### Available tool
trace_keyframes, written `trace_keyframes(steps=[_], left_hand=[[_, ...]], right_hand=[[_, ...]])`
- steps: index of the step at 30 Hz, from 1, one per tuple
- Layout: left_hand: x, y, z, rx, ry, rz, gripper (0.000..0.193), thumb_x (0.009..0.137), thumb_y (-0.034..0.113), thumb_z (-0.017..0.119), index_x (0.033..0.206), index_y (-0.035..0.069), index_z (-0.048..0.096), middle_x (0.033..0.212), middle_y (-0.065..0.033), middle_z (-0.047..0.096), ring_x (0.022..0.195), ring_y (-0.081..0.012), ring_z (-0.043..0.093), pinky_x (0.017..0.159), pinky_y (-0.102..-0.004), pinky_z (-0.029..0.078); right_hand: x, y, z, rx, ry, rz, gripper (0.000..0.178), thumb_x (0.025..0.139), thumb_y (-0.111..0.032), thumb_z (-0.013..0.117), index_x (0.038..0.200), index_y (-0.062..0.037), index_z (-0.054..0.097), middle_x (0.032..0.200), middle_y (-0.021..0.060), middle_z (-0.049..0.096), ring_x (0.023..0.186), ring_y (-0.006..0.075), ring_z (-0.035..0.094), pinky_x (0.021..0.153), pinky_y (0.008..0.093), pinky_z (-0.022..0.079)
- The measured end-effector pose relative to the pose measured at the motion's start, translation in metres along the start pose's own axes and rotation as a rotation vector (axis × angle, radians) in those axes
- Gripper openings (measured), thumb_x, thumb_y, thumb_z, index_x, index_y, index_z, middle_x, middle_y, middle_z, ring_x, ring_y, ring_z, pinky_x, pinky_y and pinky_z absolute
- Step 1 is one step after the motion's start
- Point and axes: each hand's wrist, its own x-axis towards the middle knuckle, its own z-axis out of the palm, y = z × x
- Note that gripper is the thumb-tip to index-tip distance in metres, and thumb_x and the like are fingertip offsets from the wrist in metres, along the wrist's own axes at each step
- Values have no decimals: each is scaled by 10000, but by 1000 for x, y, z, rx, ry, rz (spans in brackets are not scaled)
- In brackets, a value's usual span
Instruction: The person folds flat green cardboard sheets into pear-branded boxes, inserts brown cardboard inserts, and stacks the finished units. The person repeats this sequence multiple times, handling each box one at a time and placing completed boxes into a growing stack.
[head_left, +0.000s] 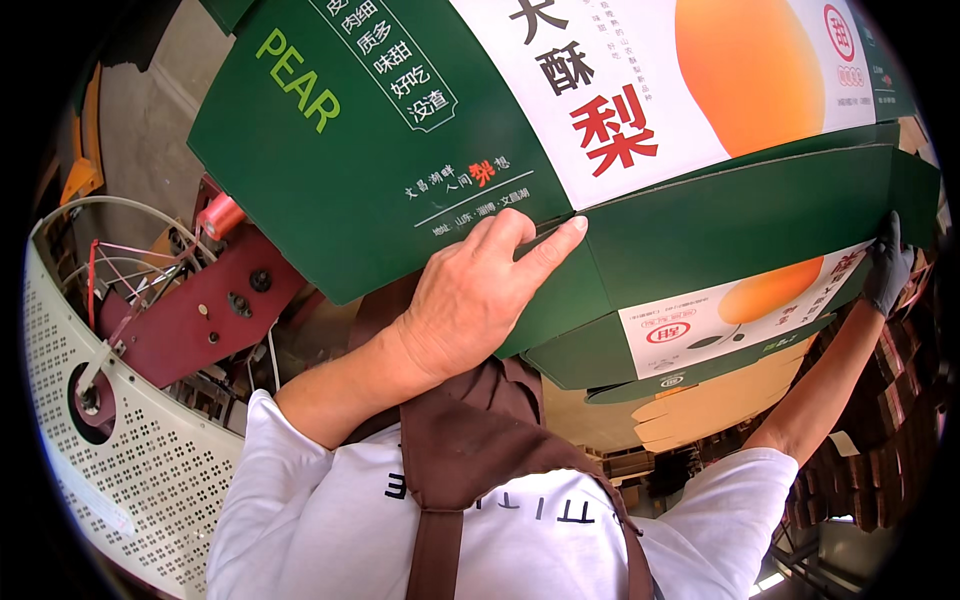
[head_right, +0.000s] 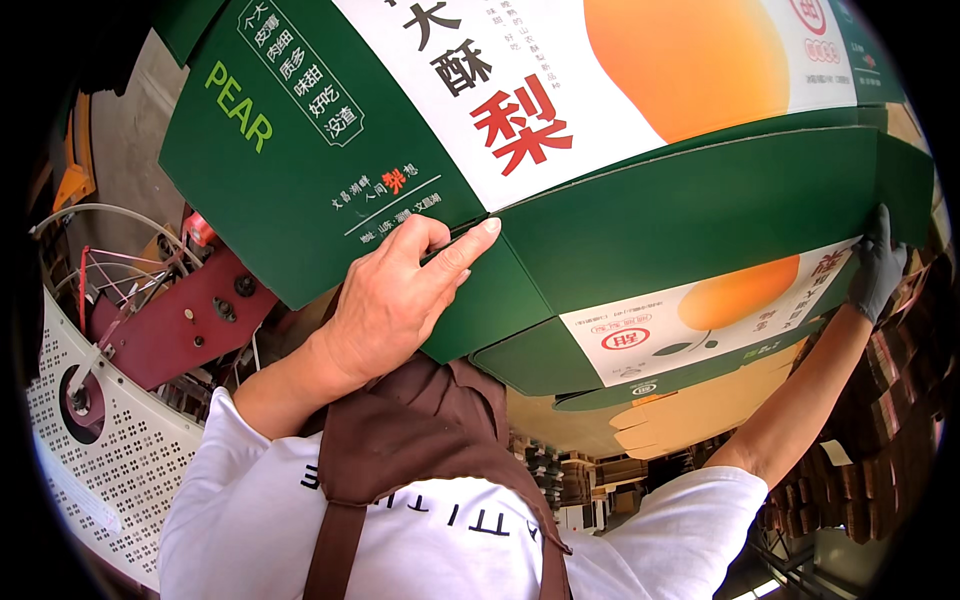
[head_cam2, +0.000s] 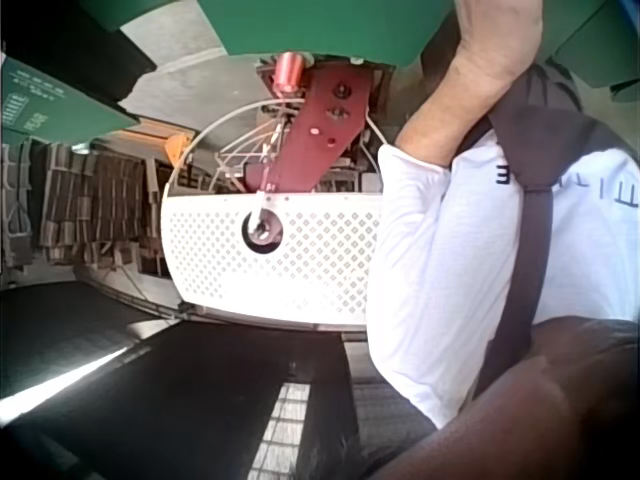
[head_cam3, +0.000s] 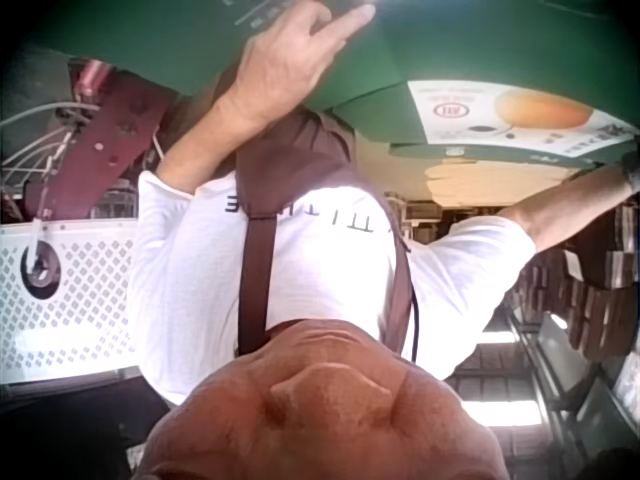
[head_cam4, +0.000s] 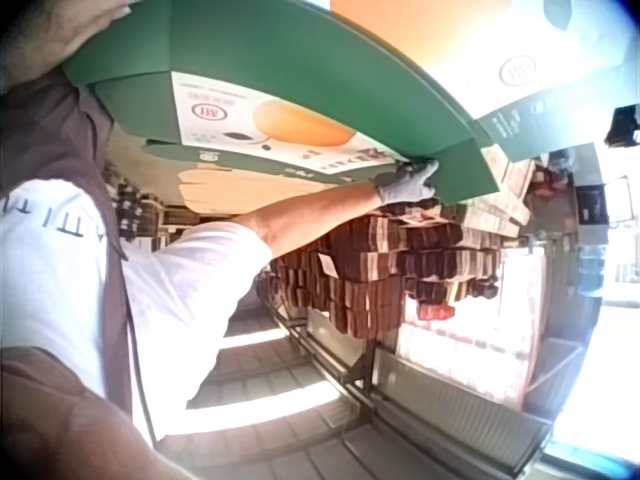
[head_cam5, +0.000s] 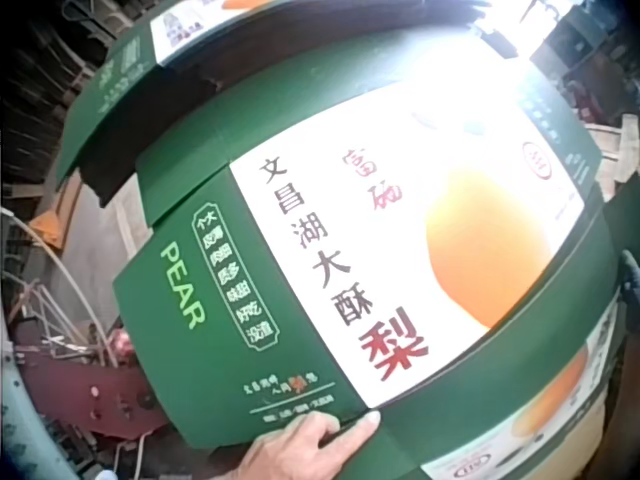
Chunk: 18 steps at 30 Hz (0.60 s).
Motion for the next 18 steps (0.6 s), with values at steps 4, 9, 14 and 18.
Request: trace_keyframes(steps=[4, 9, 14, 18], left_hand=[[1, 0, -1, -3, -11, 0, 509, 778, 1, 709, 1265, 125, 630, 877, -64, 493, 679, -203, 590, 534, -336, 528], [4, 0, -4, 0, -33, 3, 509, 776, 1, 713, 1263, 123, 632, 878, -63, 492, 670, -201, 586, 528, -335, 525], [7, -1, -6, 3, -69, 11, 512, 778, -2, 710, 1268, 123, 630, 875, -69, 490, 693, -208, 587, 546, -343, 523], [6, -2, -3, -2, -94, -1, 518, 797, -4, 693, 1295, 108, 607, 891, -93, 501, 712, -250, 585, 600, -366, 515]], right_hand=[[-9, -10, 11, 55, 39, 21, 301, 921, -191, 689, 1138, 10, 635, 909, -5, 587, 684, 46, 506, 573, 188, 404], [6, 9, 0, 19, -36, 12, 433, 872, -282, 751, 1115, 41, 596, 876, 24, 618, 672, 55, 544, 566, 192, 425], [-3, 6, -2, 38, -51, -75, 370, 901, -261, 716, 1128, 19, 629, 910, 18, 615, 677, 52, 526, 561, 188, 411], [-24, -18, 30, 3, 57, 47, 337, 861, -244, 744, 1025, 27, 630, 915, 50, 632, 757, 110, 556, 674, 230, 457]])
